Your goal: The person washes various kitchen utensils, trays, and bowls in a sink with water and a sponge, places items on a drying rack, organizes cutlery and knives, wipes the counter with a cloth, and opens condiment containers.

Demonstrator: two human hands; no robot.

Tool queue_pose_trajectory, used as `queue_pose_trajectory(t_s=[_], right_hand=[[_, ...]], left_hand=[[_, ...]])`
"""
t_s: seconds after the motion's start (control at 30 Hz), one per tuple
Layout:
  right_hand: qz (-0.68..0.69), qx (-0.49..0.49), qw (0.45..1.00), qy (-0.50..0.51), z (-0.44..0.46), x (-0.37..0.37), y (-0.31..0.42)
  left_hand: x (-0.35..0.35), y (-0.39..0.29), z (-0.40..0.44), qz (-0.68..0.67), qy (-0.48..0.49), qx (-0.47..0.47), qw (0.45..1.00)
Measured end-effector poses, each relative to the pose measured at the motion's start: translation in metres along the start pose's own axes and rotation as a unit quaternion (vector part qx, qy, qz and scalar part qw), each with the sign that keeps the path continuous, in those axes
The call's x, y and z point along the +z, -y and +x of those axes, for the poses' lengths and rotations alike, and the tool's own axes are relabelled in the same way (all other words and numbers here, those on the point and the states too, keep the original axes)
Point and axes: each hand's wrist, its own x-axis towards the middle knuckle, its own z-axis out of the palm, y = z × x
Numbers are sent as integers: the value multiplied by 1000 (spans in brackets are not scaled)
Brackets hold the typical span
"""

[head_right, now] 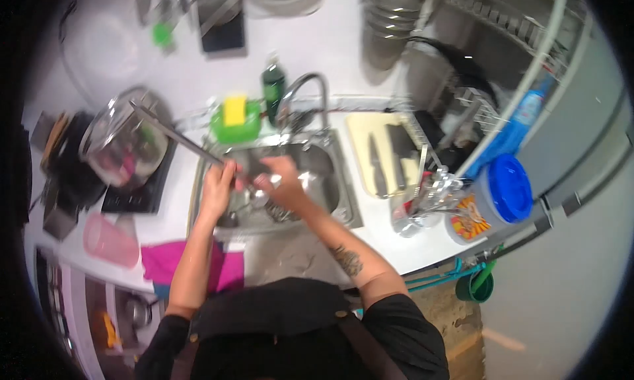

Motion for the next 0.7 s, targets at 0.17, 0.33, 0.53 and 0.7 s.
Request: queue_pose_trajectory(t_s=[0.17, 0.33, 0.53, 0.7], right_hand=[[59, 0, 998, 24, 1, -5, 20], [294, 104, 938, -152, -1, -39, 20], [1, 80, 937, -340, 70, -183, 7], [59, 129, 901, -410, 133, -268, -28]], left_hand=[[35, -33, 9, -7, 54, 37, 998], [62, -73, 9, -71, 156, 174, 970], [66, 3, 24, -159, 202, 104, 961], [64, 57, 25, -199, 233, -138, 942]])
